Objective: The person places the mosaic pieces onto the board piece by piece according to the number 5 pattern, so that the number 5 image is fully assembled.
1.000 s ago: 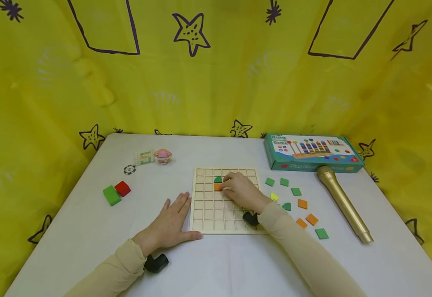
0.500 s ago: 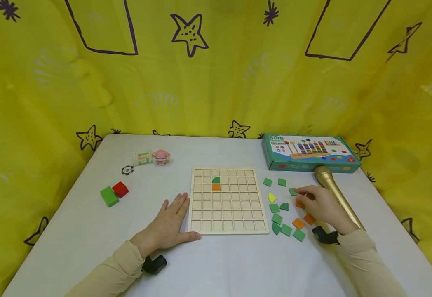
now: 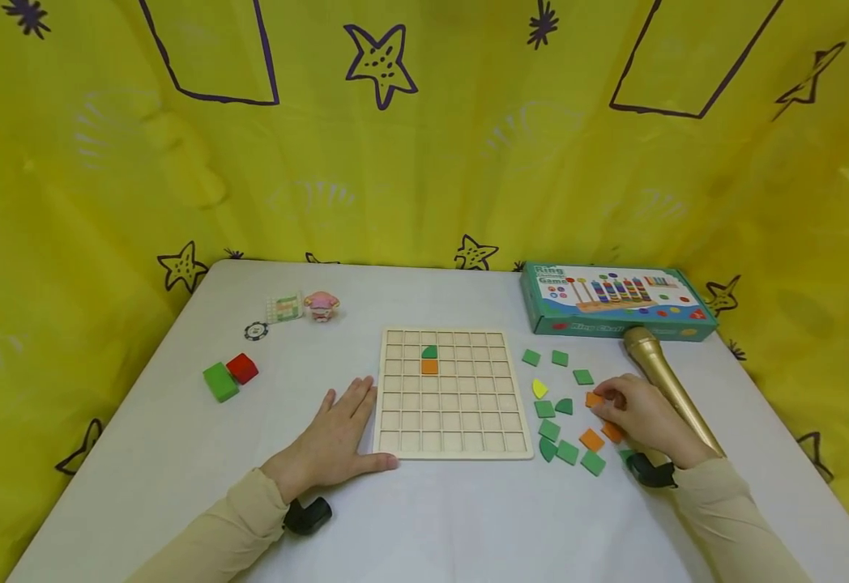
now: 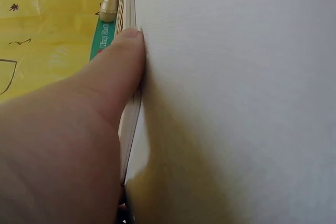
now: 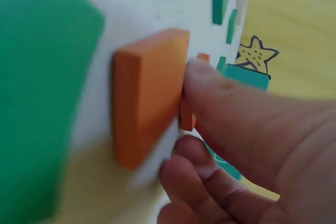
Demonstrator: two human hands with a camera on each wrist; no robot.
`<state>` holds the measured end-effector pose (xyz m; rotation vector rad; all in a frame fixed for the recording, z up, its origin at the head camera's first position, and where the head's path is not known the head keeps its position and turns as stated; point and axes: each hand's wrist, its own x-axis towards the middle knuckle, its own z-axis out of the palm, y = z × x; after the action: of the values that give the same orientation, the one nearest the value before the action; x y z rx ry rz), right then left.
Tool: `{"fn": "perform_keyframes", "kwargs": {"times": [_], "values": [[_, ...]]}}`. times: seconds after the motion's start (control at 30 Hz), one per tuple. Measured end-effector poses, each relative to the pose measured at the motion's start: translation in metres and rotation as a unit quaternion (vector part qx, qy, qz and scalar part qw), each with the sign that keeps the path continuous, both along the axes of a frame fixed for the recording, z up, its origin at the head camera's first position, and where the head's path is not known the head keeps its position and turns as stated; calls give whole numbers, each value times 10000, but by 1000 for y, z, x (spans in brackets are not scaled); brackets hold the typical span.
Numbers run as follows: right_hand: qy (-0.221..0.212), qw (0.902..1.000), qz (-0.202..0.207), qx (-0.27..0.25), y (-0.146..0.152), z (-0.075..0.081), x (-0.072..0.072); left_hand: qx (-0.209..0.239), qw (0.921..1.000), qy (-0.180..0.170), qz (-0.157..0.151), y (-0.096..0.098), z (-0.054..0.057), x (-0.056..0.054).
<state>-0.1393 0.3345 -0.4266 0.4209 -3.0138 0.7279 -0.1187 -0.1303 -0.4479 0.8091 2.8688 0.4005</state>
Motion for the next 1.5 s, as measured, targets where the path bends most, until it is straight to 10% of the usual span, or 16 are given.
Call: {"fn": "perform_keyframes", "kwargs": {"times": [0.37,0.8,1.5], "values": [[273,9945,247,-983,-82,24,-20,-39,10000,-27,30,1,1,0],[-265,9920,1100,-567,-205,13,-48,-115,9999,-27,32,2,3,1],[407,9803,1919,247,-218,8,-49,76,10000,-8,-29,1,2,0]]}}
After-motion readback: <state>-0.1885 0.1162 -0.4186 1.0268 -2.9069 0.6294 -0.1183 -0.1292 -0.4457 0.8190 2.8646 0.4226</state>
